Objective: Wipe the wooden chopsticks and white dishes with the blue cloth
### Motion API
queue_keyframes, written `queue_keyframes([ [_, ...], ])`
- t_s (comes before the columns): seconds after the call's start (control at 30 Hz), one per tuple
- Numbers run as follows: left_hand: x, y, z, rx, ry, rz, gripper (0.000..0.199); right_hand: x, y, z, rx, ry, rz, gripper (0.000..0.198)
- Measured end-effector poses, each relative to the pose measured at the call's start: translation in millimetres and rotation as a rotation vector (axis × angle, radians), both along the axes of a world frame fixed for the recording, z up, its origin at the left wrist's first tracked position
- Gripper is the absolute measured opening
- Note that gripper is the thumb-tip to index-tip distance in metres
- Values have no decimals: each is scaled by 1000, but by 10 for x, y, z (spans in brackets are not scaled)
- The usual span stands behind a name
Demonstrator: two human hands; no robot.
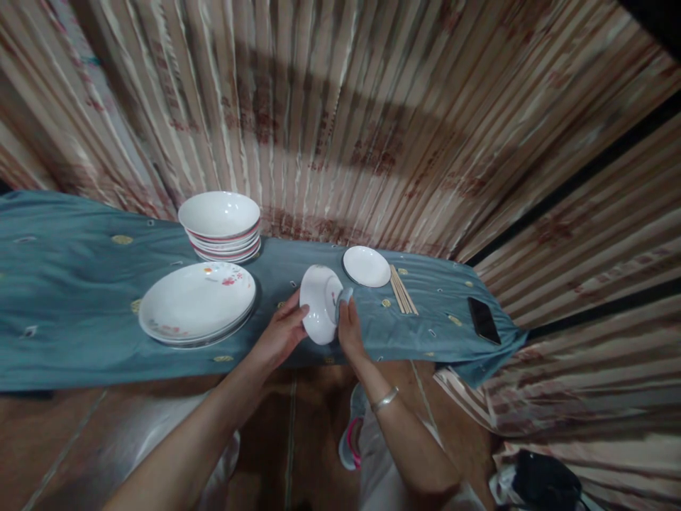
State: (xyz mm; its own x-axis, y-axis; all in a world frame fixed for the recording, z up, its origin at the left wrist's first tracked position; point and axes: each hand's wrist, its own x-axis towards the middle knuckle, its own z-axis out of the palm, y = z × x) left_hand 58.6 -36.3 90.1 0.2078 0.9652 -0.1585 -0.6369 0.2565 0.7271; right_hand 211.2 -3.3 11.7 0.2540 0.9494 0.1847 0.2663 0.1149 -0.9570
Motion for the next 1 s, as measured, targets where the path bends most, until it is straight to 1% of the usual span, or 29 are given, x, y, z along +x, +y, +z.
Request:
queue_keyframes([
  [0.07,-16,7,3,-5,-1,2,62,-40,-70,19,-65,-45,-23,71],
  [0.13,-27,11,6,-4,-3,4,62,-70,-134,32,-89,-80,-11,73],
  [0.33,-34,14,3,-6,6,11,60,-83,-241,54,-40,-134,24,68],
  [0.67,-35,23,-16,-3,1,11,58,-87,-370,170,35,-142,96,62],
  [0.87,-53,28,-15,15,-4,7,55,-88,-409,169,24,-154,95,61],
  [1.0,-72,37,8,12,-1,8,60,-127,-496,220,33,-189,109,61],
])
